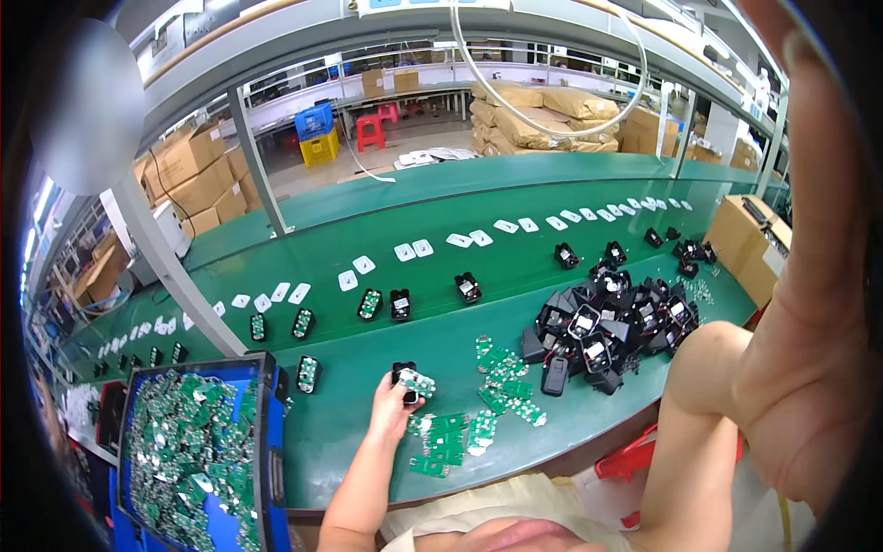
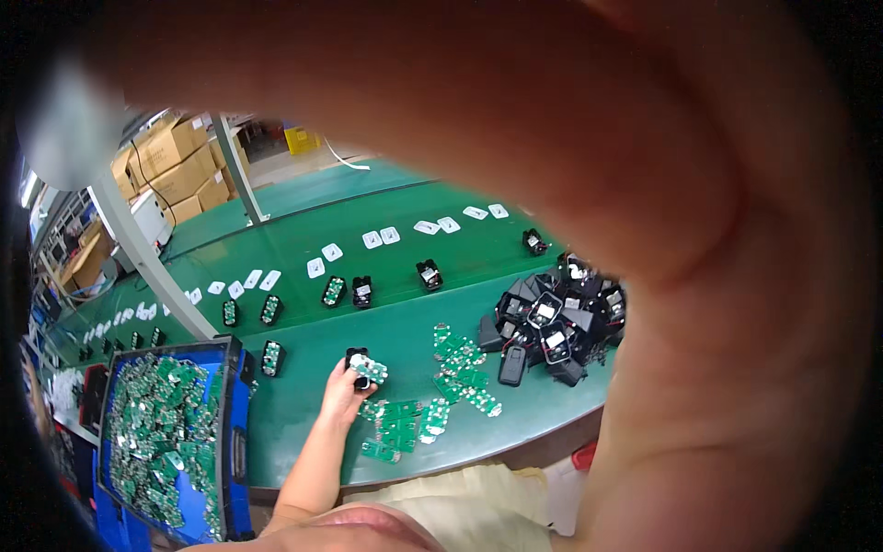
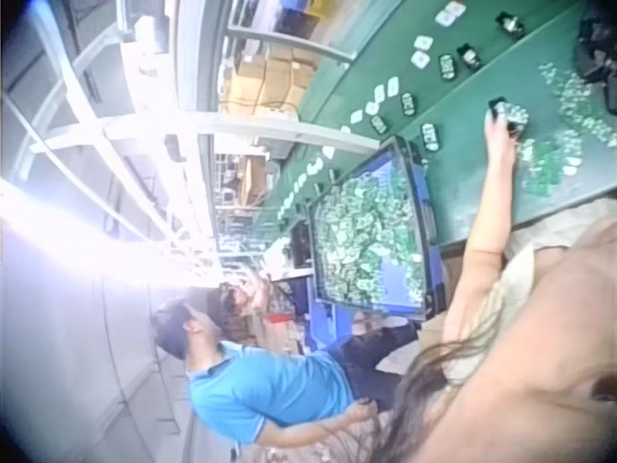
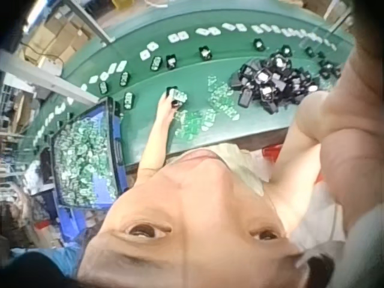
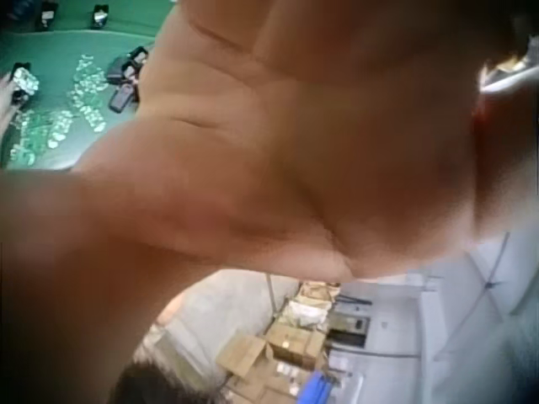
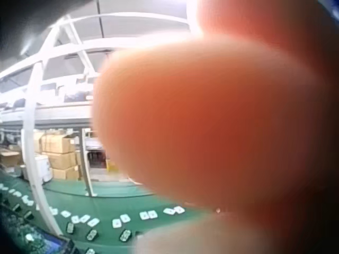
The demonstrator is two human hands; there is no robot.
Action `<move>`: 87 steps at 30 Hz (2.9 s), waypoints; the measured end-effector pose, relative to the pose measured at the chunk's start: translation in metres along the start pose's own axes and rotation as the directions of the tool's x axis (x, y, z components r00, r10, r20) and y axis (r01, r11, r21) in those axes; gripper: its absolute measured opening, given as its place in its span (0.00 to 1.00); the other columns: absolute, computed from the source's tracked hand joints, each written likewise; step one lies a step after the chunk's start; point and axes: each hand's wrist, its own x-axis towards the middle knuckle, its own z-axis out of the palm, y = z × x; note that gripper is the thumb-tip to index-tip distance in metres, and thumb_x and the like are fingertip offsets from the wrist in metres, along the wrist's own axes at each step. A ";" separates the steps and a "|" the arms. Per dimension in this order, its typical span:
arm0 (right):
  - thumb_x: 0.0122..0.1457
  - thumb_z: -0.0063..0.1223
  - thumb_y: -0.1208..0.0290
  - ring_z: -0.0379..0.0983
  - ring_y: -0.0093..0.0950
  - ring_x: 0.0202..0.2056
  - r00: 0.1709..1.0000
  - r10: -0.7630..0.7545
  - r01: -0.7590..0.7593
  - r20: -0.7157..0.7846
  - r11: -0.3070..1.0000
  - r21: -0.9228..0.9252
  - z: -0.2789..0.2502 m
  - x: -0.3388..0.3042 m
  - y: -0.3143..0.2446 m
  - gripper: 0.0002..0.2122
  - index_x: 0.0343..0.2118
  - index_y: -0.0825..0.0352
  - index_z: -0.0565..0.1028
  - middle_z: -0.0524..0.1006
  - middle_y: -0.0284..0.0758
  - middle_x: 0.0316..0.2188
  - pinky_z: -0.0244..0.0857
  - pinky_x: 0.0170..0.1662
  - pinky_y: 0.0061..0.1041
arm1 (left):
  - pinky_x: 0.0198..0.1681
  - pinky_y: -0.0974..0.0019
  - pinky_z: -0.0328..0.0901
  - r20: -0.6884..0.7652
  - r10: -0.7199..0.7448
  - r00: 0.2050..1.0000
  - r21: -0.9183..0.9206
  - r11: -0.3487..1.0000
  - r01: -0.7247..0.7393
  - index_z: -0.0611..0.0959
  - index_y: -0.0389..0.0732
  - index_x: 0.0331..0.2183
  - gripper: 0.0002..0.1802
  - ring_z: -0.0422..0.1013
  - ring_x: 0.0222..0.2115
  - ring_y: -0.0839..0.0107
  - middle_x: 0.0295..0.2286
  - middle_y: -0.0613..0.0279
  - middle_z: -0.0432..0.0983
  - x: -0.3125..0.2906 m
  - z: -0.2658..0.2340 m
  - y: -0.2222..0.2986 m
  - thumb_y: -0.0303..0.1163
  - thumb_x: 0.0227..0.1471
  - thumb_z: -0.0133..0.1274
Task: Assembling electronic components into black plastic housings at a production line.
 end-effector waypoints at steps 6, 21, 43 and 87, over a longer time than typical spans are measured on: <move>0.56 0.43 0.64 0.71 0.34 0.32 0.998 0.009 -0.013 -0.059 0.997 -0.073 0.027 -0.001 -0.003 0.16 0.40 0.74 0.63 0.70 0.46 0.32 0.68 0.37 0.33 | 0.27 0.69 0.69 -0.010 0.029 1.000 -0.029 0.999 -0.029 0.70 0.41 0.42 0.15 0.69 0.30 0.75 0.32 0.65 0.70 -0.006 0.005 -0.002 0.31 0.51 0.50; 0.61 0.35 0.76 0.72 0.28 0.26 0.988 -0.066 0.093 0.140 0.976 -0.197 0.015 0.004 0.030 0.09 0.33 0.75 0.67 0.73 0.41 0.24 0.68 0.32 0.26 | 0.27 0.68 0.68 -0.007 0.056 0.998 0.020 0.998 -0.055 0.70 0.42 0.42 0.14 0.69 0.31 0.75 0.32 0.67 0.70 -0.015 0.002 0.004 0.29 0.51 0.48; 0.48 0.53 0.69 0.65 0.32 0.42 0.696 0.689 -0.512 0.201 0.673 -0.534 0.085 -0.261 0.102 0.15 0.40 0.64 0.69 0.71 0.32 0.39 0.64 0.42 0.30 | 0.28 0.72 0.70 0.196 0.072 0.978 0.194 0.975 -0.111 0.70 0.40 0.42 0.14 0.70 0.33 0.76 0.35 0.65 0.70 -0.010 0.017 -0.004 0.23 0.51 0.41; 0.51 0.51 0.82 0.68 0.21 0.30 0.403 0.901 -0.898 0.163 0.423 -0.121 0.099 -0.245 0.124 0.08 0.36 0.71 0.72 0.71 0.33 0.28 0.63 0.30 0.15 | 0.39 0.73 0.63 -0.113 0.457 0.882 0.084 0.889 -0.449 0.69 0.35 0.40 0.13 0.67 0.34 0.78 0.33 0.63 0.71 -0.012 0.026 0.009 0.21 0.50 0.46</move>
